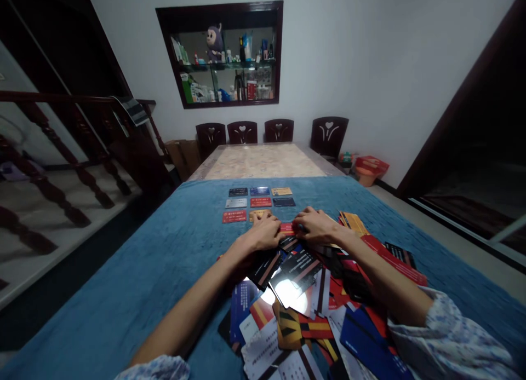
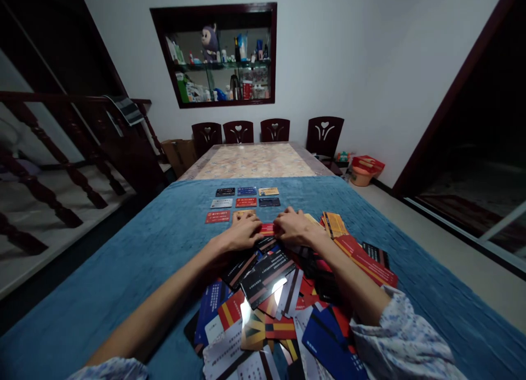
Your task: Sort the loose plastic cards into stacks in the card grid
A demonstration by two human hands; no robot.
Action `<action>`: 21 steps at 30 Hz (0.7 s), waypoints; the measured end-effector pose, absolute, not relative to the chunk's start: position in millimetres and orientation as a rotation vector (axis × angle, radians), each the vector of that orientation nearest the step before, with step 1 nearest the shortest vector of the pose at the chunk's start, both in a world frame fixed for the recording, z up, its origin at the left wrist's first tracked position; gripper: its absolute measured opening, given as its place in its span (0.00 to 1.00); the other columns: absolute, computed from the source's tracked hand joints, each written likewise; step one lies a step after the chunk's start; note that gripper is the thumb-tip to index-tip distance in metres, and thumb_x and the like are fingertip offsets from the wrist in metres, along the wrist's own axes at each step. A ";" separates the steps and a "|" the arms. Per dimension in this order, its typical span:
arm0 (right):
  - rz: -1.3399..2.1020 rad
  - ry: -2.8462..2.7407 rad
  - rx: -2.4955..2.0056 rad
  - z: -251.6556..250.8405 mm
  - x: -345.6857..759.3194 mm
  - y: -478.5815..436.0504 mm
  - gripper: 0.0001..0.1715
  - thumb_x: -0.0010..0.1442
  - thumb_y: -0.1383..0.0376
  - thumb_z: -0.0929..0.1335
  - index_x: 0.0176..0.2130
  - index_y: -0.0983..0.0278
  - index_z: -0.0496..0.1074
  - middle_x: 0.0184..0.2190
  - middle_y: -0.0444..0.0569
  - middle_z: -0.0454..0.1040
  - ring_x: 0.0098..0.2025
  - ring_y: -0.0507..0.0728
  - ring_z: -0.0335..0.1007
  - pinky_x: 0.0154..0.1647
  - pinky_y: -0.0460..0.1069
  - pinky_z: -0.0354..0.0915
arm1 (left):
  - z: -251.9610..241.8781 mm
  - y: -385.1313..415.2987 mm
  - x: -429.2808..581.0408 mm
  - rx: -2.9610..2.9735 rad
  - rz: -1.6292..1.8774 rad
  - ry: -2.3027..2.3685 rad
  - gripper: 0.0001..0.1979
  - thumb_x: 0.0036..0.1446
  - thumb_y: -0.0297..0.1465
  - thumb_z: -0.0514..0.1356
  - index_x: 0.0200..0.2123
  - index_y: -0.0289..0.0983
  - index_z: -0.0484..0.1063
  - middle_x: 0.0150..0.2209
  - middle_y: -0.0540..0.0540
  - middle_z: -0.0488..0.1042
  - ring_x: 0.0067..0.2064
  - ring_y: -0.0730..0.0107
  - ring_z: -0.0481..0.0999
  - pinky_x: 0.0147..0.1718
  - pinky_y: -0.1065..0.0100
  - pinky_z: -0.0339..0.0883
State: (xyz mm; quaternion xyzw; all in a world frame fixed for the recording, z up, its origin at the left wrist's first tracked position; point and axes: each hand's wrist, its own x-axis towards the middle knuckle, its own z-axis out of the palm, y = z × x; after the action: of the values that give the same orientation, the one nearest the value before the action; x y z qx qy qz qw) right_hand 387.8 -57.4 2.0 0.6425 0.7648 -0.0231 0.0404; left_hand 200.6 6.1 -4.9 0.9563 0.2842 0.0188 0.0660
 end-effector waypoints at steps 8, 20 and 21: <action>-0.098 2.361 1.939 2.3 385.6 -61.3 0.10 0.59 0.61 0.66 0.39 0.58 0.77 0.48 0.52 0.77 0.55 0.66 0.64 0.49 0.57 0.62 | -9.1 11.4 197.1 2.847 0.028 0.834 0.11 0.62 0.34 0.58 0.32 0.36 0.76 0.45 0.39 0.78 0.60 0.45 0.61 0.56 0.40 0.51; -0.146 2.393 1.872 8.8 387.5 -61.9 0.12 0.61 0.60 0.67 0.43 0.55 0.79 0.44 0.51 0.78 0.54 0.63 0.65 0.46 0.52 0.62 | -9.3 13.0 195.2 2.967 -0.003 0.713 0.13 0.61 0.30 0.54 0.31 0.38 0.78 0.41 0.37 0.78 0.63 0.44 0.61 0.58 0.44 0.53; -0.143 2.402 1.863 9.0 388.2 -62.2 0.12 0.61 0.60 0.67 0.43 0.55 0.79 0.43 0.51 0.78 0.54 0.63 0.65 0.46 0.51 0.62 | -8.5 12.9 195.0 2.969 -0.012 0.708 0.12 0.61 0.30 0.54 0.32 0.38 0.78 0.42 0.37 0.78 0.63 0.44 0.61 0.58 0.44 0.53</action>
State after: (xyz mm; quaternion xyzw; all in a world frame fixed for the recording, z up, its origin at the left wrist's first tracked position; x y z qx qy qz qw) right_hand 388.2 -62.2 9.0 0.6115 0.7883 -0.0470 0.0493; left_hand 195.0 12.9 -8.5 0.9717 0.2318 -0.0040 0.0448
